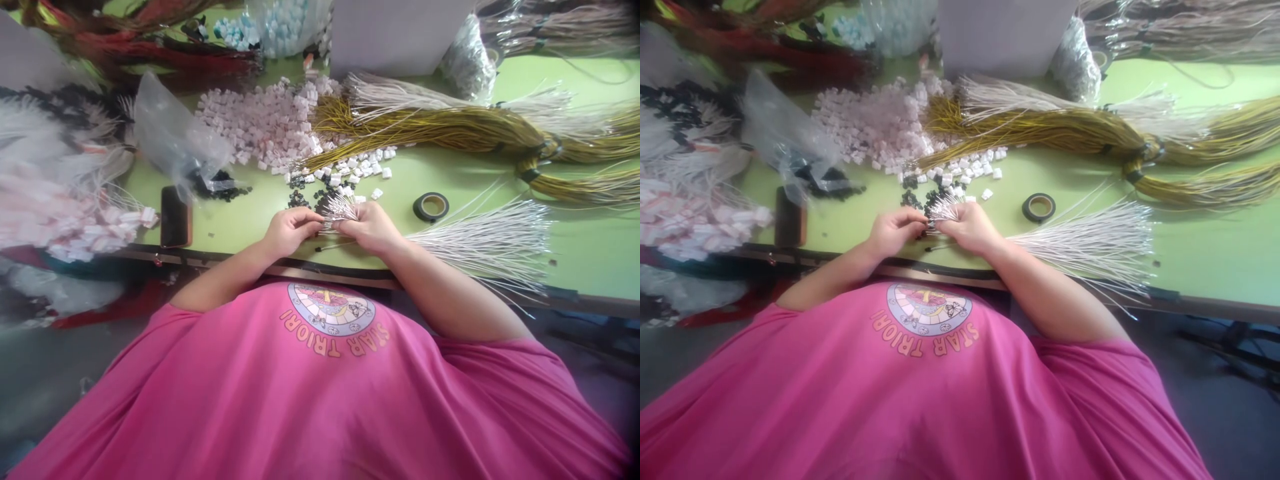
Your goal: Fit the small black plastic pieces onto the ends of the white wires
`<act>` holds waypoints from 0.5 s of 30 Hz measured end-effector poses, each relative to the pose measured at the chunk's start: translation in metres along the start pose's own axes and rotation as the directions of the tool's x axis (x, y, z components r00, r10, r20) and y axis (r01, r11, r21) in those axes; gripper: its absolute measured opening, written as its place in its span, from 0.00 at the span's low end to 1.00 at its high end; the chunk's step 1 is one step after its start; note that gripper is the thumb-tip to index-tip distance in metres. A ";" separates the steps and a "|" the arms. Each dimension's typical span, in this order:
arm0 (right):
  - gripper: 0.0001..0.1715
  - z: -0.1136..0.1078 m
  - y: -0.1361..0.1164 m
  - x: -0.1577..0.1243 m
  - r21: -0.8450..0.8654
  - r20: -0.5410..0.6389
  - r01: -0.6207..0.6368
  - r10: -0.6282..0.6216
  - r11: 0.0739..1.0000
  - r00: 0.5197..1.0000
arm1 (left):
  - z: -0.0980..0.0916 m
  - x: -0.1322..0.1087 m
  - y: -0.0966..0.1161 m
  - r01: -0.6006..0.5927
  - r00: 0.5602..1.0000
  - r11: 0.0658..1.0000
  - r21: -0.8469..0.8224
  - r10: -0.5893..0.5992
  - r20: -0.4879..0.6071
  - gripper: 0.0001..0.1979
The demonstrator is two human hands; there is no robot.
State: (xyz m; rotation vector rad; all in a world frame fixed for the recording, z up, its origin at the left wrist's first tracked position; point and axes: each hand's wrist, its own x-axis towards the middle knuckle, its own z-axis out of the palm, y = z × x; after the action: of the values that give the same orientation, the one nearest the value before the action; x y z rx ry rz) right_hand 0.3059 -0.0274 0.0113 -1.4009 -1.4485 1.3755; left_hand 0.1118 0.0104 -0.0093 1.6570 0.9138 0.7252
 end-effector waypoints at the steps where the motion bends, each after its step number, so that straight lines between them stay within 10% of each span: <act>1: 0.15 0.000 0.000 0.000 -0.008 -0.007 0.002 -0.002 1.000 1.000 | 0.000 0.000 0.000 0.003 1.000 1.000 -0.008 -0.003 0.024 0.13; 15: 0.17 0.003 0.000 0.001 -0.028 -0.044 -0.007 0.006 1.000 0.999 | 0.004 0.004 -0.002 0.210 0.978 0.944 -0.256 -0.204 0.047 0.19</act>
State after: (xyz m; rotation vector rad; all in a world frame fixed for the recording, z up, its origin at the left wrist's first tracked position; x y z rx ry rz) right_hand 0.3033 -0.0272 0.0107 -1.4459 -1.4406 1.3248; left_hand 0.1166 0.0119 -0.0117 1.3131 0.9210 0.6527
